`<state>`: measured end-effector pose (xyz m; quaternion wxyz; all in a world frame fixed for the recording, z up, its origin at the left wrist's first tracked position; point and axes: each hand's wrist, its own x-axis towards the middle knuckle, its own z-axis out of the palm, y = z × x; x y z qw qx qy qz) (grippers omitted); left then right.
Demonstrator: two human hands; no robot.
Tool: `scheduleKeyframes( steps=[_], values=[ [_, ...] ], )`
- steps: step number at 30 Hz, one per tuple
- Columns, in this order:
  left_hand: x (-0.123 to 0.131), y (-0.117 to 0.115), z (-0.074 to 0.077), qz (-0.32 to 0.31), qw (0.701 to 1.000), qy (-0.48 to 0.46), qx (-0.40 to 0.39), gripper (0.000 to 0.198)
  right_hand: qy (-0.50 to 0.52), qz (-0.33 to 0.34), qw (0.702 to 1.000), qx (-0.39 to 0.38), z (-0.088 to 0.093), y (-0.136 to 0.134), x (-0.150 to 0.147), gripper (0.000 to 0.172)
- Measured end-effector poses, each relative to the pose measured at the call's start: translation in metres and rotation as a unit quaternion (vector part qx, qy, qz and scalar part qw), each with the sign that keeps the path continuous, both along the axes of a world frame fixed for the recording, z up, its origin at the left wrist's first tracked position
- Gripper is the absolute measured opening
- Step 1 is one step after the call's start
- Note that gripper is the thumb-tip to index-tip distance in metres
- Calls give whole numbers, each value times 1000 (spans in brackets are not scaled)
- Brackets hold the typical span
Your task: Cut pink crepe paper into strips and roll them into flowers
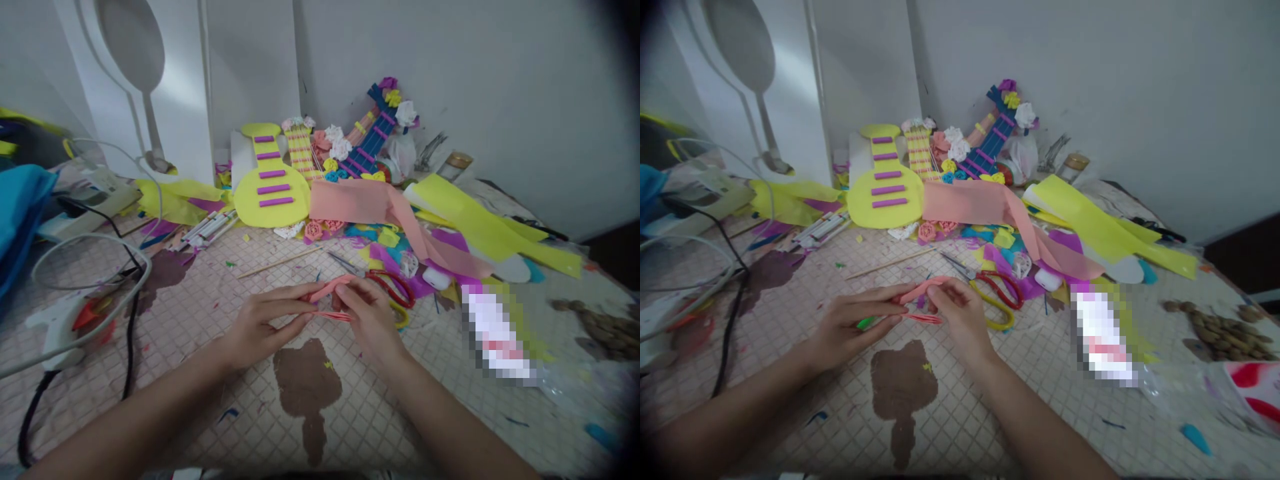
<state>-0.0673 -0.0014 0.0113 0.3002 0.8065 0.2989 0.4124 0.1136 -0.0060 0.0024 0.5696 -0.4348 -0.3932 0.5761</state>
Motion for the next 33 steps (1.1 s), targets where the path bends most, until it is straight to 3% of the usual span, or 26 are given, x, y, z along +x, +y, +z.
scheduleKeyframes(
  steps=[7,10,20,33],
  values=[
    [10,-2,-2,64,978,-99,-171,17,-5,-71,997,-8,-6,-1,-8,9],
    [16,-4,-4,60,968,-131,-204,19,13,-53,999,-3,-8,-5,-15,5],
    [17,-4,-9,75,962,-178,-192,18,26,-39,999,6,-12,-8,-15,8],
    [16,-2,-10,110,968,-143,-174,23,23,-24,999,27,-13,-10,-15,6]
  ],
)
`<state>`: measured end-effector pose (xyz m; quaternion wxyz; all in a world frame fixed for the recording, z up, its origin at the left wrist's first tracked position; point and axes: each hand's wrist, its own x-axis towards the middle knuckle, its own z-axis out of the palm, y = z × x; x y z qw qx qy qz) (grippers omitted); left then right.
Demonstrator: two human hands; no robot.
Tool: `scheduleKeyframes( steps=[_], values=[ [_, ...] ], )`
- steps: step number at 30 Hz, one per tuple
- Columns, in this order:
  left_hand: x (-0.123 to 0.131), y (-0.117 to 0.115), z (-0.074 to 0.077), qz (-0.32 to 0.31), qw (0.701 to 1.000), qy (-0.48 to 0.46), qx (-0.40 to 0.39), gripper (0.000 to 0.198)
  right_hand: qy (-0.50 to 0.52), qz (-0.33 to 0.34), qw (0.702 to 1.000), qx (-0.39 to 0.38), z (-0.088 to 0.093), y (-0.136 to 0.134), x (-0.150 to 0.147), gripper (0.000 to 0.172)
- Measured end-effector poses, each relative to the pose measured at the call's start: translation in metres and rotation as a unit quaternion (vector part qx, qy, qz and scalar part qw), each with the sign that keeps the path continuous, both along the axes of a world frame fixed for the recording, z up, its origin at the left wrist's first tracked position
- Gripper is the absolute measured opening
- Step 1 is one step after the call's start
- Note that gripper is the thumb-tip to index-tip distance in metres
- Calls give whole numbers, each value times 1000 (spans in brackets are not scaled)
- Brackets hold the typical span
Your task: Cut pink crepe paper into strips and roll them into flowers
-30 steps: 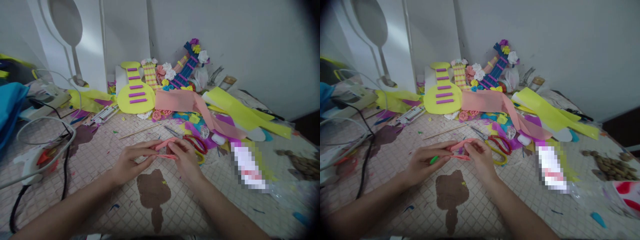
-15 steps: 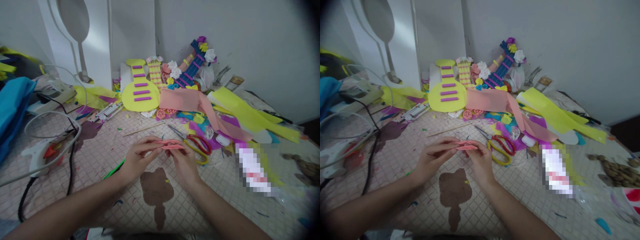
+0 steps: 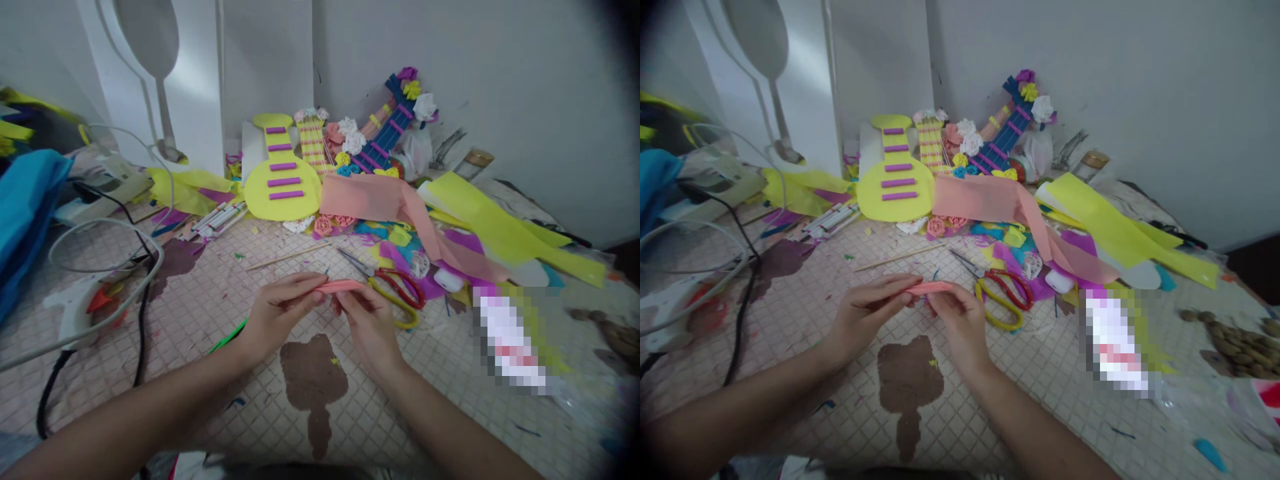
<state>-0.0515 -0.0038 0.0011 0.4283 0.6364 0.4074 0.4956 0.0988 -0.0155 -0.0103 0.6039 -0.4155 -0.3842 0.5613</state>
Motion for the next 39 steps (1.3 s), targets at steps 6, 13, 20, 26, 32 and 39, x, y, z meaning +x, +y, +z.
scheduleKeyframes(
  steps=[6,13,20,26,32,39],
  values=[
    [-1,0,2,-2,1000,6,10,20,-3,-11,1000,-10,-1,1,0,9],
    [-2,0,5,6,1000,25,14,21,-17,-9,1000,-5,-4,1,1,11],
    [-1,0,3,38,998,38,18,21,-22,-3,1000,5,-5,0,2,14],
    [-3,1,-3,72,993,70,70,26,-80,25,996,20,2,-2,2,23],
    [-3,-1,3,56,989,84,108,26,-119,-1,992,27,6,-1,4,8],
    [-1,-1,2,-11,993,-75,-94,41,-79,4,997,25,0,-1,6,7]
  ],
)
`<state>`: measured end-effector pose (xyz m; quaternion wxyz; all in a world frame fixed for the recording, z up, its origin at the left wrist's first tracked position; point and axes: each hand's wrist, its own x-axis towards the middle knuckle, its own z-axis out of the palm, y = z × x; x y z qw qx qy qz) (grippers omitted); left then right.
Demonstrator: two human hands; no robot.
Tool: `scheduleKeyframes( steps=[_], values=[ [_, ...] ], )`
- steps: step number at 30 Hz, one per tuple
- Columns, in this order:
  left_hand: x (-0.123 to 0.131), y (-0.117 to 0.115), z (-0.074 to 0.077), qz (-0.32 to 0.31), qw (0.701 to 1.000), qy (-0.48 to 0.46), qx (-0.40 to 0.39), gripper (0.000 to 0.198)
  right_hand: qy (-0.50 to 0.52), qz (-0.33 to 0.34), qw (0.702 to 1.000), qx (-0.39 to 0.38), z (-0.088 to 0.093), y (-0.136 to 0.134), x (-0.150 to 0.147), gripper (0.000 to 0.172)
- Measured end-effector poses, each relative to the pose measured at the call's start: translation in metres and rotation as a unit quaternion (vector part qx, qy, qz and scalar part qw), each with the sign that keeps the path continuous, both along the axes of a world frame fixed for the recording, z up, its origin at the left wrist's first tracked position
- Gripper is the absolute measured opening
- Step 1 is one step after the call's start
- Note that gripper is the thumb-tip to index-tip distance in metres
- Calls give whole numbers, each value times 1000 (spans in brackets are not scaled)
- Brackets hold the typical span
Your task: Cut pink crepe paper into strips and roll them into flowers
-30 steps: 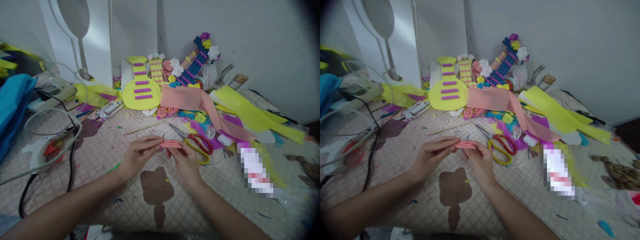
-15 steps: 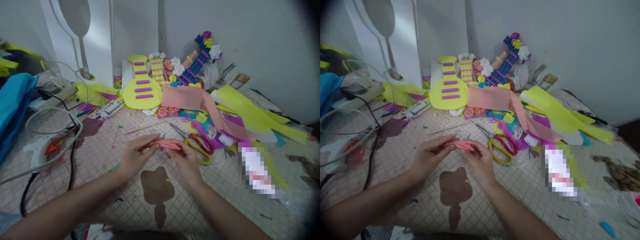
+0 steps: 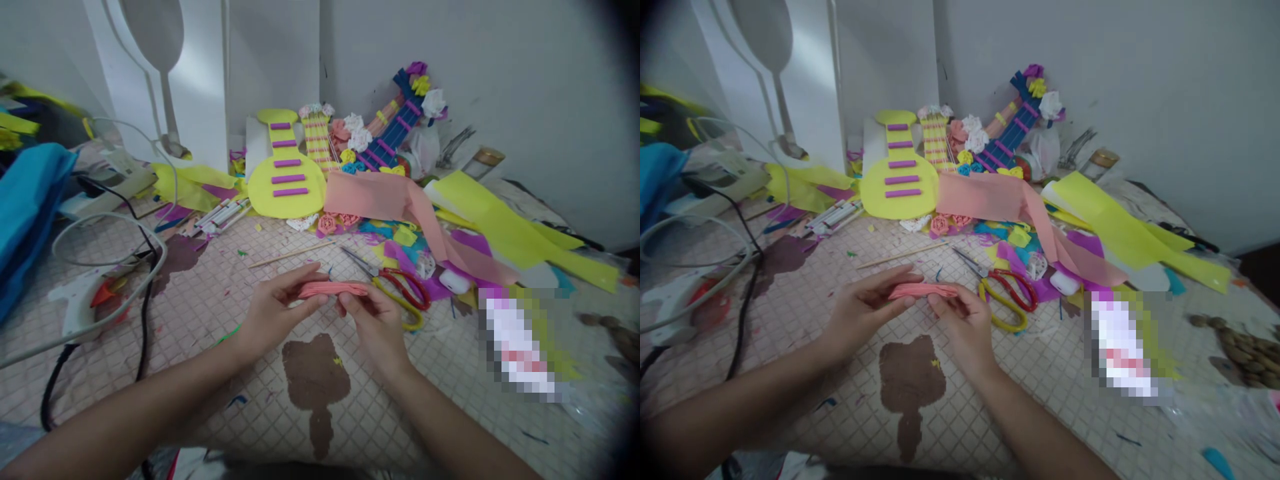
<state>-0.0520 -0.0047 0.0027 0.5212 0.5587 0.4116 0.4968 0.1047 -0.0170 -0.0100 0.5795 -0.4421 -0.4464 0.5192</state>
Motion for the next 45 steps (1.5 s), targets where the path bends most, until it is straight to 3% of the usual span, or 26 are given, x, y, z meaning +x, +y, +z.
scheduleKeyframes(
  steps=[8,14,17,20,25,30,33,45],
  values=[
    [-1,4,2,-10,996,-43,-73,43,-10,7,1000,14,0,1,0,6],
    [0,0,1,18,999,10,-45,23,-23,4,1000,2,0,1,-1,6],
    [0,-1,0,30,999,31,-13,17,-36,-8,999,3,0,1,0,15],
    [-1,-1,-1,33,998,51,15,17,-76,-37,995,46,2,1,2,30],
    [-2,-1,1,29,994,88,54,17,-214,-26,961,172,6,1,8,25],
    [-2,-2,4,26,993,98,66,17,-294,-34,916,271,9,0,11,35],
    [-2,-1,4,18,994,85,61,17,-318,-41,907,275,11,0,12,32],
    [-1,-1,4,9,997,68,36,16,-293,-16,918,267,11,3,16,29]
  ],
)
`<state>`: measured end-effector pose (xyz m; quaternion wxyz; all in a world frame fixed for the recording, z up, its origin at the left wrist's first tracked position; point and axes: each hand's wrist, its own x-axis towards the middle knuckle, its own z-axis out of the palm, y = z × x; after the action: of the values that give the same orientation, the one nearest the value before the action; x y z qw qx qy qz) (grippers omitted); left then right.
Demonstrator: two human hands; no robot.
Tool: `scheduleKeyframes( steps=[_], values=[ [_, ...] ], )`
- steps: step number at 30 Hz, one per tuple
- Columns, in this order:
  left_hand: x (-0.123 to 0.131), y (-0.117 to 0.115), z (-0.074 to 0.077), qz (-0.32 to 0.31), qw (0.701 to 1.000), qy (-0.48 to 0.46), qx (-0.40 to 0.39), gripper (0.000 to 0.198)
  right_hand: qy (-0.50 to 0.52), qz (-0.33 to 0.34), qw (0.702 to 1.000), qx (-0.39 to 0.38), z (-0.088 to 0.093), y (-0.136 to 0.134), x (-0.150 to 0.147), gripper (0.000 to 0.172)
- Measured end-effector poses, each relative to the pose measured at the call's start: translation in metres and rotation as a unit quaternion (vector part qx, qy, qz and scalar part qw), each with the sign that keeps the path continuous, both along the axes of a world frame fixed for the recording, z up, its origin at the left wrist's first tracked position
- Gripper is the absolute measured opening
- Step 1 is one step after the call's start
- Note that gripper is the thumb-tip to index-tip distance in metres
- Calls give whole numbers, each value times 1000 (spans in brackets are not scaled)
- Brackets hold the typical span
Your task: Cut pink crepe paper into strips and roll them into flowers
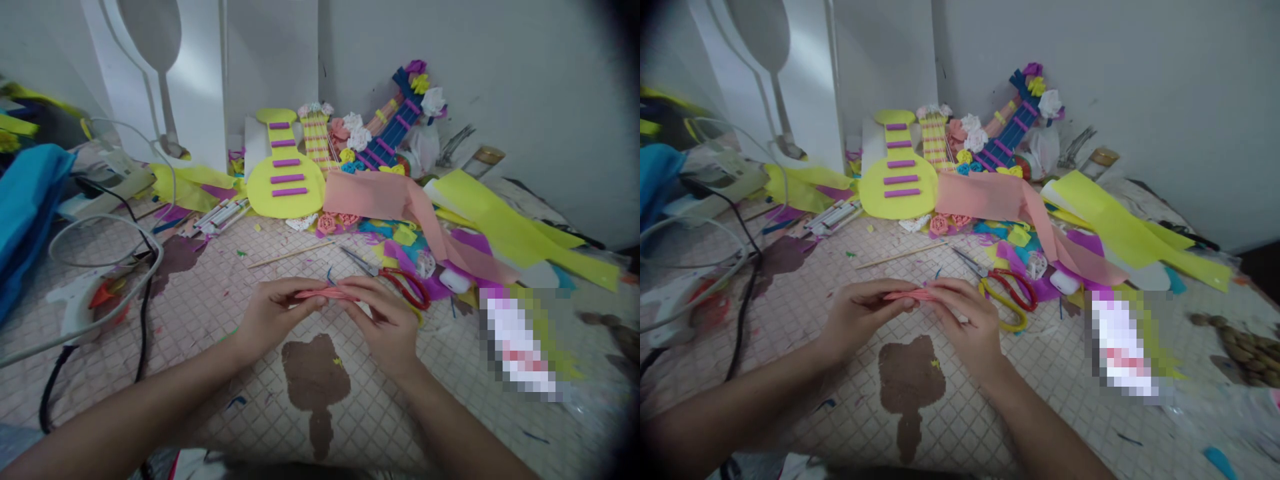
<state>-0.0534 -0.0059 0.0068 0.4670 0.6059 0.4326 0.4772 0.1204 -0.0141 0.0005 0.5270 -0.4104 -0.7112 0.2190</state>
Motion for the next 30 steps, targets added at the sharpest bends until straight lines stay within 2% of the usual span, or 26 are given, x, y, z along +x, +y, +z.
scheduleKeyframes(
  steps=[9,13,18,22,25,30],
  values=[
    [0,0,0,-14,999,-11,29,13,-5,-7,1000,-18,2,0,2,23],
    [1,1,1,-11,999,-41,-14,15,-35,-5,999,9,4,0,3,33],
    [1,1,2,-15,996,-60,-62,14,-83,-24,995,59,6,1,5,30],
    [1,0,2,-23,995,-61,-81,14,-73,-20,995,66,6,1,6,31],
    [1,-1,2,-23,996,-53,-69,14,-39,-17,999,34,4,1,6,29],
    [0,-2,4,-11,1000,-9,15,14,67,15,993,-97,3,-1,2,24]
  ],
)
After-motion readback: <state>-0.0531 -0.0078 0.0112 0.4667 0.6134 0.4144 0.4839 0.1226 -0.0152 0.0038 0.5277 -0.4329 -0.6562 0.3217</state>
